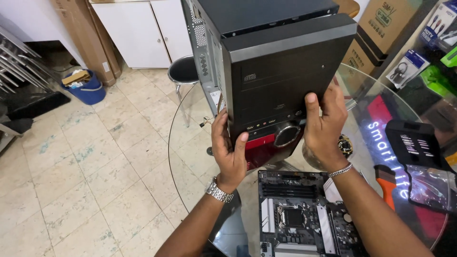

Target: The person removes the motherboard from a computer case and places it on a glass table. They then use an orange brush to clean dust from the inside of the case and the front panel, which includes a small fan and circuit board.

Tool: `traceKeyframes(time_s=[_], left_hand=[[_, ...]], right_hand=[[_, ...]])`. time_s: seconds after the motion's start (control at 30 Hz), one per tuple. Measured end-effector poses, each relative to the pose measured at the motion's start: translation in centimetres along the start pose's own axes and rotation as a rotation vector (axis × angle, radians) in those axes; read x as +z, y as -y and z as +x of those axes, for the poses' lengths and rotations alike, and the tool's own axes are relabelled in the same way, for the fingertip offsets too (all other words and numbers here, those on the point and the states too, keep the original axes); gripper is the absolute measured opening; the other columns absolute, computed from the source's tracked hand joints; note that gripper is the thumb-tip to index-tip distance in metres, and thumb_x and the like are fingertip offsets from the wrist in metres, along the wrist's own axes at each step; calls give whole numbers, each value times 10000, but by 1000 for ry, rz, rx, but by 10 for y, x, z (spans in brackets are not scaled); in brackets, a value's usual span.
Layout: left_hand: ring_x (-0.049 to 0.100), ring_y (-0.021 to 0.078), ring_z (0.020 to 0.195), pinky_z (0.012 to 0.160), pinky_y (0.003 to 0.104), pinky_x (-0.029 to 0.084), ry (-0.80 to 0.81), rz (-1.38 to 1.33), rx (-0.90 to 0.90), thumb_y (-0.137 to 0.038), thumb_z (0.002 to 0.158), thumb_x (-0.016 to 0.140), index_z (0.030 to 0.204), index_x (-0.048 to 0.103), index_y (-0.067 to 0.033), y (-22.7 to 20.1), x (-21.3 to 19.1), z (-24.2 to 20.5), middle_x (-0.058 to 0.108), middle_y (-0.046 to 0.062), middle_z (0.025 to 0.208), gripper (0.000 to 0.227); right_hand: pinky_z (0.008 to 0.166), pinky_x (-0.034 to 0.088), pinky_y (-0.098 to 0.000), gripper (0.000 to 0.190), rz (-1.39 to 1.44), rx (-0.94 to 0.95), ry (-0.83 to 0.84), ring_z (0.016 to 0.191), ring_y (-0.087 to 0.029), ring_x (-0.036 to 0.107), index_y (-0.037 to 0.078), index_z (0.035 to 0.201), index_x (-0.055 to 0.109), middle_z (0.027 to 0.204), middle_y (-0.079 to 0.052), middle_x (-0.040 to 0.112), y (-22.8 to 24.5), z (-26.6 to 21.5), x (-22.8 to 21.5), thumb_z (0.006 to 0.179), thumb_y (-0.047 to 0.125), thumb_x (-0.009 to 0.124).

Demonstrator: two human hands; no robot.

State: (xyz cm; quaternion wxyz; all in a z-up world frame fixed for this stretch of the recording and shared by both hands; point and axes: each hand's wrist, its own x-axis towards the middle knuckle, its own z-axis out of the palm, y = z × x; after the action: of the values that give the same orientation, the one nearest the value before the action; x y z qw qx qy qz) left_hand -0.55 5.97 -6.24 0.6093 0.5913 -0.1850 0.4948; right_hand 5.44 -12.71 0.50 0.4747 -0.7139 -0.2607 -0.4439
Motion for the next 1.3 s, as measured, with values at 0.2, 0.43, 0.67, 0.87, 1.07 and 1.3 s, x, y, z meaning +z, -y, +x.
traceKeyframes(time_s=[0.2, 0.43, 0.67, 0.87, 1.07, 1.3], left_hand=[[440, 399, 1390, 1176, 550, 338, -5, -19, -7, -84, 1013, 596, 1455, 373, 60, 4, 0, -1, 376, 252, 1496, 515], [441, 371, 1386, 1188, 538, 324, -11, -38, 2, -97, 1033, 552, 1465, 370, 45, 3, 0, 1, 377, 233, 1496, 490], [432, 367, 1383, 1183, 549, 309, -16, -1, 23, -88, 1041, 544, 1456, 375, 65, -3, 2, 4, 385, 250, 1482, 474], [443, 363, 1373, 1178, 548, 315, -14, 9, 30, -98, 1039, 557, 1450, 385, 66, -3, 0, 4, 395, 255, 1477, 475], [464, 356, 1332, 1142, 546, 345, -23, 11, 46, -90, 1040, 549, 1449, 387, 74, -2, 1, 3, 405, 268, 1466, 470], [486, 336, 1290, 1094, 523, 377, -23, 50, 30, -117, 1040, 559, 1442, 403, 54, -2, 0, 3, 419, 242, 1456, 464]], right_hand=[[748, 470, -442, 246, -13, -82, 6, 799, -369, 604, -28, 933, 688, 871, -168, 585, -26, 1, -4, 1110, 143, 684], [768, 489, -476, 201, 33, -93, 9, 822, -428, 630, -52, 991, 728, 886, -196, 606, -22, 5, -2, 1101, 110, 682], [793, 495, -466, 180, 64, -49, 9, 837, -388, 632, -31, 990, 740, 907, -183, 628, -35, 3, 0, 1080, 121, 710], [797, 492, -467, 194, 96, -53, 18, 843, -384, 638, -32, 981, 746, 911, -194, 631, -34, 2, 0, 1093, 114, 683], [783, 475, -453, 274, 126, -61, 36, 812, -367, 605, -40, 977, 741, 876, -180, 608, -56, -9, 1, 1136, 114, 580], [889, 462, -438, 403, 313, 265, 91, 945, -178, 555, 11, 1041, 734, 973, -105, 663, -106, -54, 16, 1165, 284, 465]])
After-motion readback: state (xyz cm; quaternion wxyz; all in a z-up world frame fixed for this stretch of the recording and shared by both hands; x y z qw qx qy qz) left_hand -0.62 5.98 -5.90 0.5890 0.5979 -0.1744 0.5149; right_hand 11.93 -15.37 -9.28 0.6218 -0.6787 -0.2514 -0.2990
